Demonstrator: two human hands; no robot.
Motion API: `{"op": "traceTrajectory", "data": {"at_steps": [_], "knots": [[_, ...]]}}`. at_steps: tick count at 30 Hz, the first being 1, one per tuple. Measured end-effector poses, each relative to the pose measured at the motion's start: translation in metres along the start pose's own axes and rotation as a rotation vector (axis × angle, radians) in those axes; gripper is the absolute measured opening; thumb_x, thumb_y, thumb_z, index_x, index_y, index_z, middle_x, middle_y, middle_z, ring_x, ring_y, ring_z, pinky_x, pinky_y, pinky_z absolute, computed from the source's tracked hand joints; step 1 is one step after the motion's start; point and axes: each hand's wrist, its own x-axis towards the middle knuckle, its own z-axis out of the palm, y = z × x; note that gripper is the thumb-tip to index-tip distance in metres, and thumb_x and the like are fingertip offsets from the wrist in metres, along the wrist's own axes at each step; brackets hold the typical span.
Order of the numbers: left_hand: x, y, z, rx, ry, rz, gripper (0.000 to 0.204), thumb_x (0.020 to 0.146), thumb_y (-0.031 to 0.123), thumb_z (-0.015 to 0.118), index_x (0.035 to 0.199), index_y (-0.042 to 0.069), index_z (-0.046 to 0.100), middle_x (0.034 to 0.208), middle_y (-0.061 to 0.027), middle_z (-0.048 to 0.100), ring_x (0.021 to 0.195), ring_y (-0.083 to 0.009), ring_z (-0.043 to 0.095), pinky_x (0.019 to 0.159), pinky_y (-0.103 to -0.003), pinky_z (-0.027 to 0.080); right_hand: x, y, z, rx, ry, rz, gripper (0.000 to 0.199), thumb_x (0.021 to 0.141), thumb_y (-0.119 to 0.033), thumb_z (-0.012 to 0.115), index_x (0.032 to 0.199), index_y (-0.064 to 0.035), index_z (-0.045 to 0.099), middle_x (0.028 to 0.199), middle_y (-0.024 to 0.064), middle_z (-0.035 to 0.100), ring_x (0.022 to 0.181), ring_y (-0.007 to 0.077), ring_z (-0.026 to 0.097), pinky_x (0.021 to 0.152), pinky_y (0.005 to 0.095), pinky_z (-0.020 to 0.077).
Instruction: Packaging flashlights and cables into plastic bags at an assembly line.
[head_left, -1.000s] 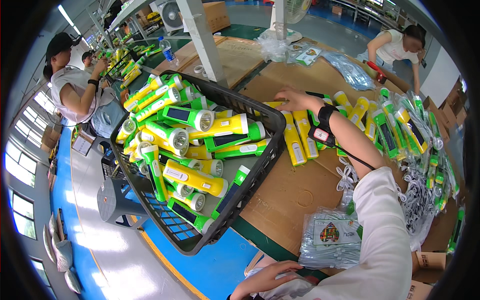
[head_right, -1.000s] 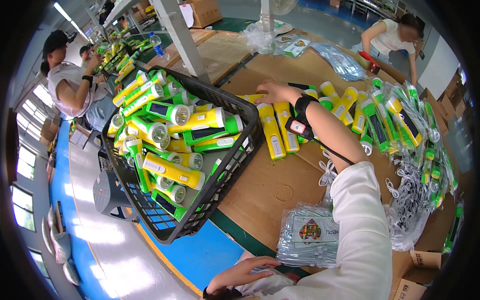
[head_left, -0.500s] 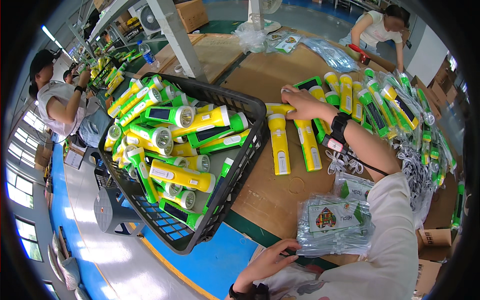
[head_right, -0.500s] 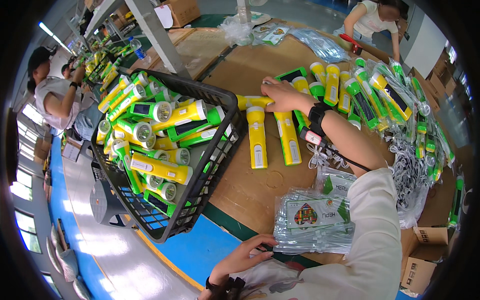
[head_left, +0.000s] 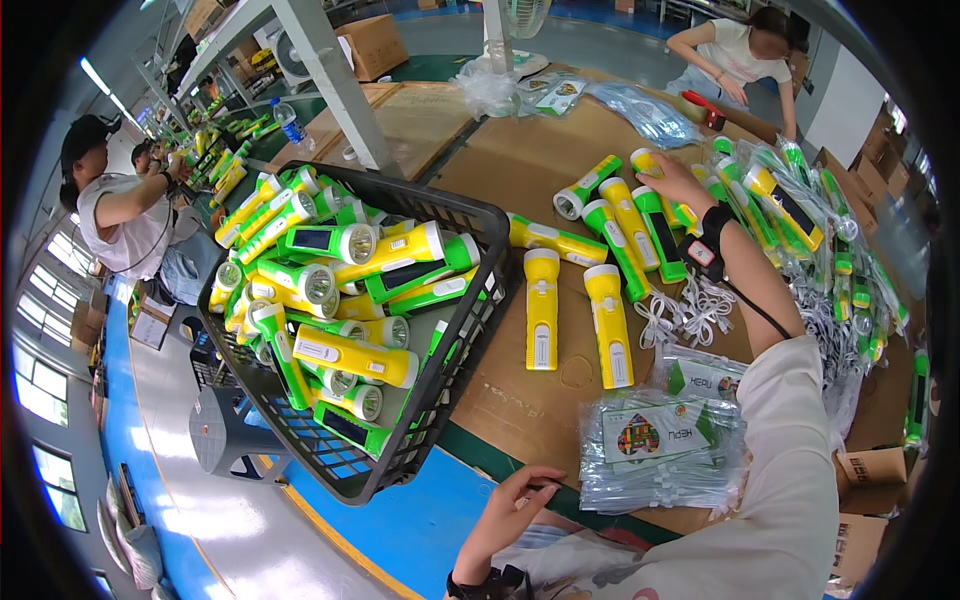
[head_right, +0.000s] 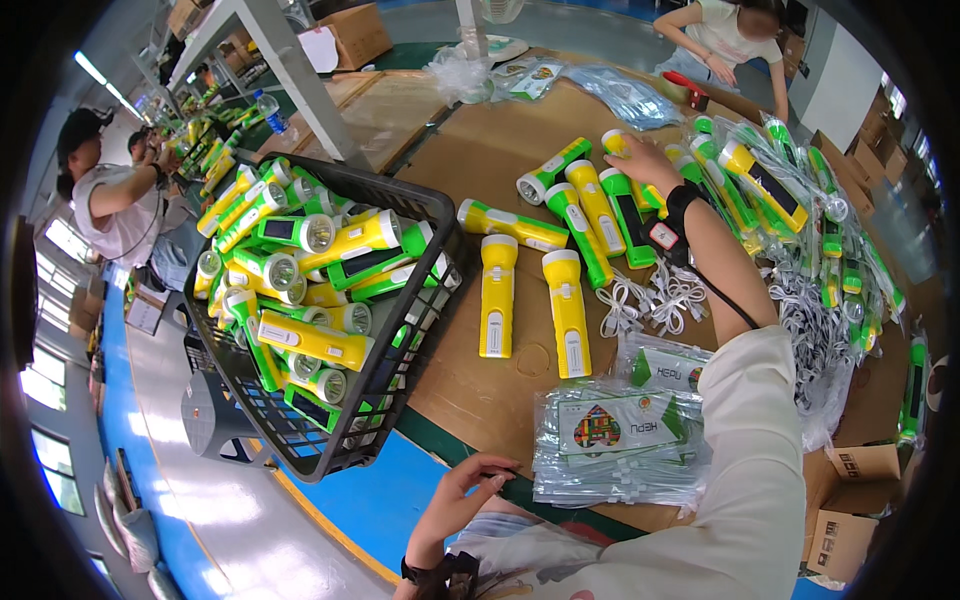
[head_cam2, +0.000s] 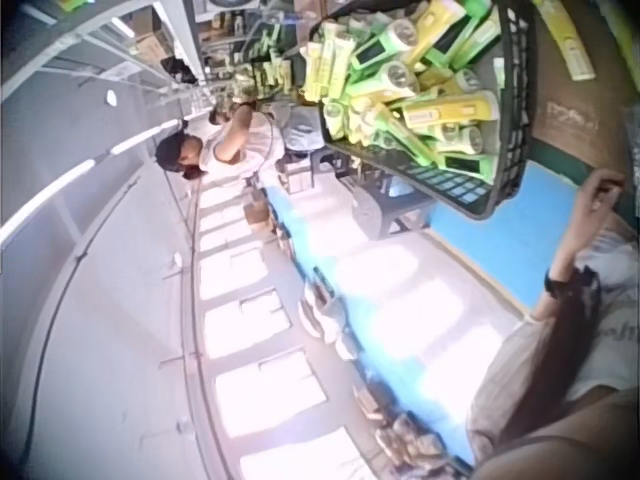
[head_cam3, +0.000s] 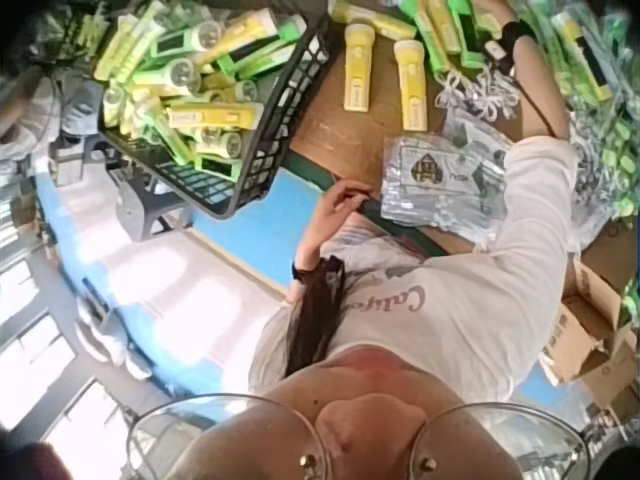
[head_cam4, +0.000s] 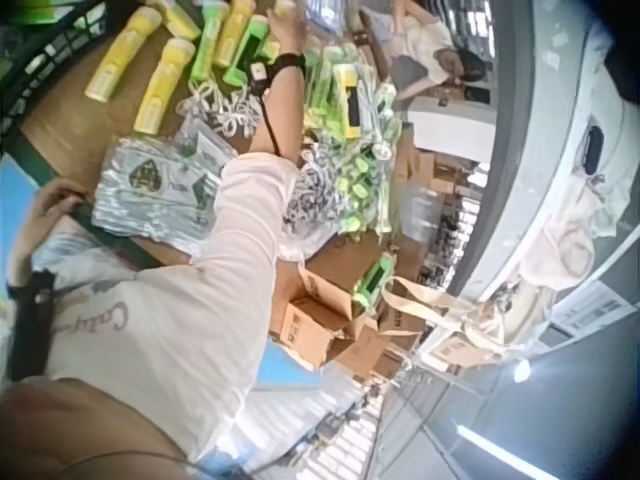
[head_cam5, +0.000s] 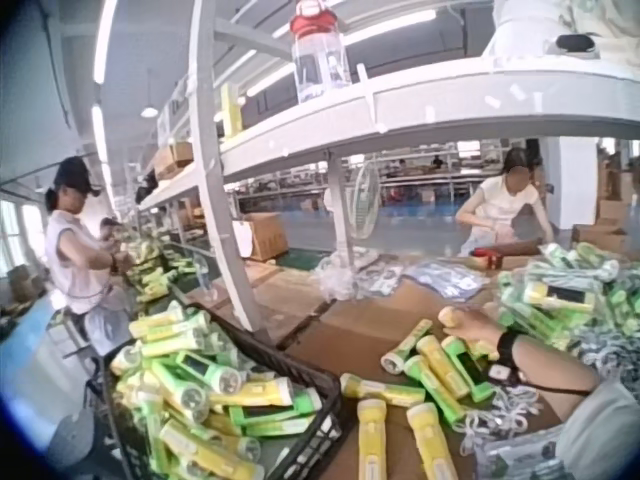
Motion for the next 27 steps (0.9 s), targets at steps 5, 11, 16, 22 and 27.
{"op": "traceTrajectory", "data": {"at_steps": [5,11,16,22,27], "knots": [[-0.001,-0.001,0.001,0.058,0.025,-0.052,0.026,0.098,0.009,0.061,0.124,0.002,0.061,0.119,-0.0059,0.067,0.103,-0.0128,0.064,0.085,-0.026,0.049,0.008,-0.016,0.006,0.089,-0.111,0.108,0.086,0.081,-0.050,0.071,0.152,-0.0179,0.035,0.147,0.0231,0.046,0.132,0.0397,0.049,0.108,0.0480,0.0404],[0.011,-0.004,0.002,-0.028,0.026,-0.087,0.026,0.100,0.007,0.057,0.125,0.001,0.058,0.121,-0.0077,0.067,0.099,-0.0130,0.064,0.082,-0.027,0.052,-0.029,-0.027,-0.009,0.023,-0.203,-0.133,0.087,0.081,-0.029,0.074,0.155,-0.0171,0.028,0.152,0.0162,0.043,0.136,0.0362,0.045,0.113,0.0494,0.0345],[0.008,-0.007,-0.005,-0.156,0.037,-0.076,0.024,0.101,0.004,0.052,0.124,0.000,0.056,0.121,-0.0106,0.067,0.098,-0.0135,0.064,0.082,-0.027,0.052,-0.090,-0.071,-0.022,0.091,-0.253,-0.184,0.080,0.090,-0.038,0.067,0.156,-0.0226,0.025,0.157,0.0152,0.034,0.145,0.0480,0.022,0.117,0.0515,0.0303],[0.012,-0.009,0.000,-0.151,0.029,-0.068,0.024,0.101,0.003,0.051,0.125,0.000,0.056,0.120,-0.0109,0.067,0.096,-0.0131,0.064,0.081,-0.027,0.053,-0.100,-0.012,-0.033,-0.154,-0.102,0.297,0.077,0.094,-0.059,0.051,0.155,-0.0191,0.029,0.155,0.0267,0.030,0.146,0.0483,0.021,0.117,0.0484,0.0298],[0.011,-0.009,-0.004,-0.149,0.040,-0.064,0.024,0.101,0.003,0.051,0.124,0.000,0.057,0.119,-0.0108,0.067,0.094,-0.0134,0.064,0.079,-0.027,0.053,-0.067,0.019,-0.024,0.182,-0.252,0.183,0.069,0.098,-0.065,0.035,0.144,-0.0161,0.047,0.151,0.0292,0.035,0.136,0.0495,0.038,0.117,0.0468,0.0269]]}}
